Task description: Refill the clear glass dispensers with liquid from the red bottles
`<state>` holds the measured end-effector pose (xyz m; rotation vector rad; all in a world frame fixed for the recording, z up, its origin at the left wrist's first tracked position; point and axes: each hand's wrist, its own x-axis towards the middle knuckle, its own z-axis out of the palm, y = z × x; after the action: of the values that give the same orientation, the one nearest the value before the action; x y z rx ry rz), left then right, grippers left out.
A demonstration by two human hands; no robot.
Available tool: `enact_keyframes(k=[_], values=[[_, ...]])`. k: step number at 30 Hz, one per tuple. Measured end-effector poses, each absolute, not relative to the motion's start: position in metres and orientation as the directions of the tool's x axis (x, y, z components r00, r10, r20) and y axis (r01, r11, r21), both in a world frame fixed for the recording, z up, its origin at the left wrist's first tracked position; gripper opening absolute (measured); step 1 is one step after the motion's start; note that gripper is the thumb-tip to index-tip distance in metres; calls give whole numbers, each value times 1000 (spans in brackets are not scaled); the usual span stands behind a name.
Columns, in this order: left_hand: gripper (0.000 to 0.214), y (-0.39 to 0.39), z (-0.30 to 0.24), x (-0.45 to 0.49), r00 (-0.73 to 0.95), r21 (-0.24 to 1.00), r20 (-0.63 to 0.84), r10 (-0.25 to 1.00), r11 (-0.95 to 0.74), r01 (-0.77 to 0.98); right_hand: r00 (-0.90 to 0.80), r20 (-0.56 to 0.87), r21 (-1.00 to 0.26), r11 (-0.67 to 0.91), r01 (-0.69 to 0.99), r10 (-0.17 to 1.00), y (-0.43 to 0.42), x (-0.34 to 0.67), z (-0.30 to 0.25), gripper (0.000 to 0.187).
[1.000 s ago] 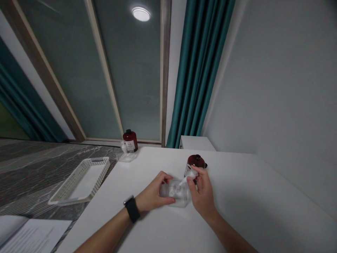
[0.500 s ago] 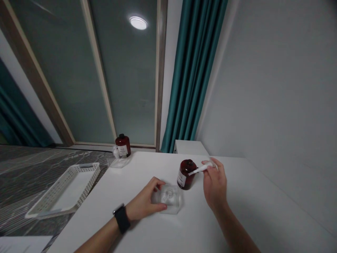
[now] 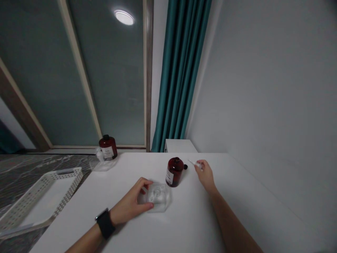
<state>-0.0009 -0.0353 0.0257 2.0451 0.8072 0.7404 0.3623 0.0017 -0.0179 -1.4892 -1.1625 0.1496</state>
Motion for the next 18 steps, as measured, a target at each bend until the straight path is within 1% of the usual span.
enact_keyframes(k=[5, 8, 10, 12, 15, 18], values=[[47, -35, 22, -2, 626, 831, 218, 749, -478, 283, 462, 467, -771, 90, 631, 754, 5, 365, -30, 21], [47, -34, 22, -2, 624, 832, 219, 750, -477, 282, 429, 459, -744, 72, 665, 778, 7, 365, -34, 17], [47, -34, 21, -2, 623, 833, 224, 749, -480, 277, 400, 459, -725, 75, 685, 793, 8, 365, -37, 18], [47, -34, 21, -1, 625, 834, 228, 747, -481, 271, 367, 459, -709, 84, 700, 809, 10, 365, -40, 25], [47, -33, 20, -1, 630, 836, 227, 743, -480, 266, 326, 459, -686, 97, 721, 826, 12, 367, -45, 39], [46, -33, 20, -1, 640, 836, 221, 735, -481, 264, 303, 472, -664, 108, 740, 828, 15, 369, -50, 48]])
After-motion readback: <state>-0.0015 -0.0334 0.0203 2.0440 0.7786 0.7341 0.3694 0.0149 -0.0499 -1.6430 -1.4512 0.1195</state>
